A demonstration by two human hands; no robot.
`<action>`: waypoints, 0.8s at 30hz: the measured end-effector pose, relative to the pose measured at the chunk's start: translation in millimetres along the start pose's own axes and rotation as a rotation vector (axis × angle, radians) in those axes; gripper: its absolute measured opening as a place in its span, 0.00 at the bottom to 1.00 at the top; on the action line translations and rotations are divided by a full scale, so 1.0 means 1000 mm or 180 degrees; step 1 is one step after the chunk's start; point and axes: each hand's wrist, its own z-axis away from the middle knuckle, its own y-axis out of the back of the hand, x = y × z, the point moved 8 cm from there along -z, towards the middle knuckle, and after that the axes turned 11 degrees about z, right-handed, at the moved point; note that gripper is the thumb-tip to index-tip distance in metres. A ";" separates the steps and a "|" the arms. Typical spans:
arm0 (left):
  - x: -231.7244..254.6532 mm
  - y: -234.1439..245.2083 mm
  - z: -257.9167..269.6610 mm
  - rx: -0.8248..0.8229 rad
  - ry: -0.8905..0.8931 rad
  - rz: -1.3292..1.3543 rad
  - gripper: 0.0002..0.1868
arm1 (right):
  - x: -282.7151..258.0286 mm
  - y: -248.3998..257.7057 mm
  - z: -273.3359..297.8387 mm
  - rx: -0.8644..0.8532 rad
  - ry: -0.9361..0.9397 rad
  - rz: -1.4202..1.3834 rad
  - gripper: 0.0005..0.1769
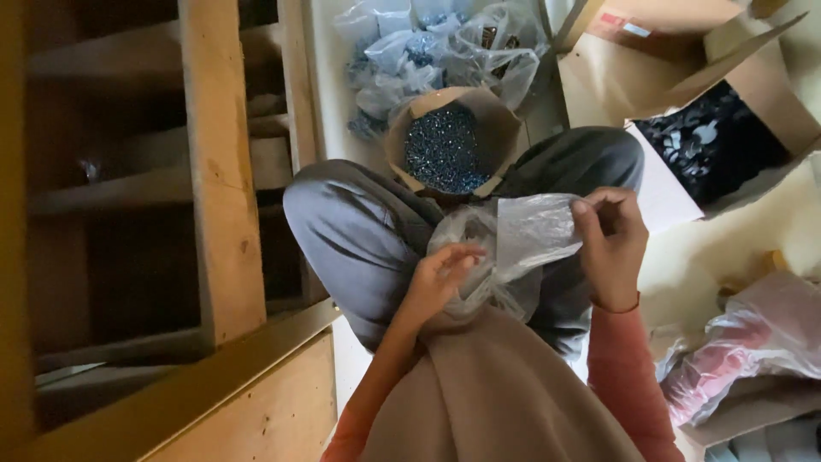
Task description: Packaging small blue items into individual plastic bags while sitting on the floor.
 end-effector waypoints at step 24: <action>0.089 0.051 -0.111 0.0787 -0.0653 -0.0044 0.09 | 0.092 -0.204 0.016 -0.2451 -0.2716 -0.2992 0.53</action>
